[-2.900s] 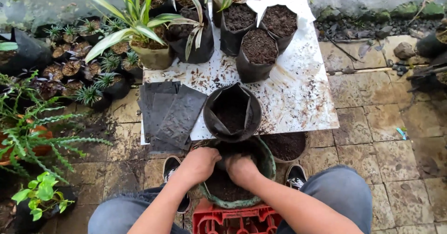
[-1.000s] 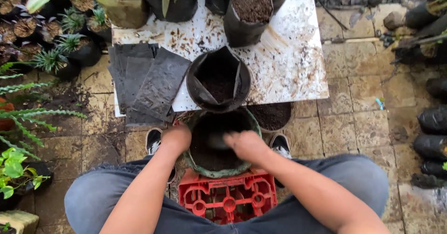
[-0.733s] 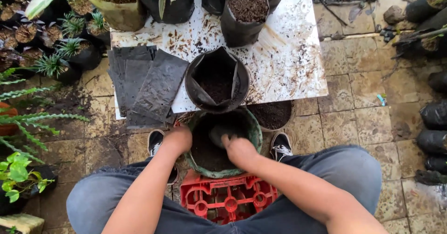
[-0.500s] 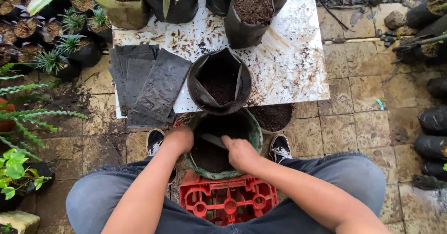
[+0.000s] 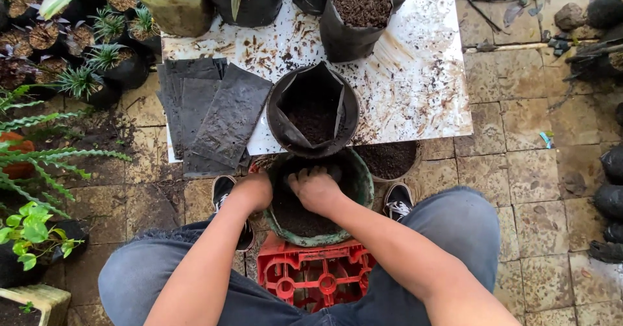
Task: The person fills black plastic nursery bags with soil using a small trowel. They scoop soil from a large green bucket and pour it into the bags, which are placed on a white table. The person repeatedly fills and adjusts the bags with soil.
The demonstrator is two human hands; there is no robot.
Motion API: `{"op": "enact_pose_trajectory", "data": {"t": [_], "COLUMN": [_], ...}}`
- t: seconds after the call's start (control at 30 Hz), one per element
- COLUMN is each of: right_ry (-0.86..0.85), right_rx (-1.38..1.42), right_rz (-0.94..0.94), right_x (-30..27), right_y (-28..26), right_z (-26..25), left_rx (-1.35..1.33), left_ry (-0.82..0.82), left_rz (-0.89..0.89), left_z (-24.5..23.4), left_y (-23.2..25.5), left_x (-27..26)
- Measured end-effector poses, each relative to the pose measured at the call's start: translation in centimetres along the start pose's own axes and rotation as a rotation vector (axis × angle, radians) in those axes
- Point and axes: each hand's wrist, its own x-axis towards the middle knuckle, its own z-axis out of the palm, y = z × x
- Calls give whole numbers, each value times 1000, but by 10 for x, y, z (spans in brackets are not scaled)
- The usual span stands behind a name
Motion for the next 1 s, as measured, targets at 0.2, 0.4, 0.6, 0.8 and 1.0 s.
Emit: {"op": "enact_pose_trajectory", "data": {"t": [0.2, 0.4, 0.6, 0.8, 1.0], "right_ry": [-164, -89, -146, -334, -272], "right_rx": [226, 272, 458, 465, 448], "right_rz": [93, 51, 88, 41, 8], "right_x": [14, 17, 21, 29, -23], "right_y": [8, 20, 33, 38, 13], "right_z": [-24, -17, -35, -25, -18], "left_rx": [14, -16, 31, -21, -83], "left_ry": [4, 40, 59, 42, 119], "left_rz": [-41, -30, -20, -53, -14], "left_z": [-2, 5, -7, 3, -12], "left_y": [7, 3, 8, 2, 7], "left_x": [-2, 1, -17, 1, -20]}}
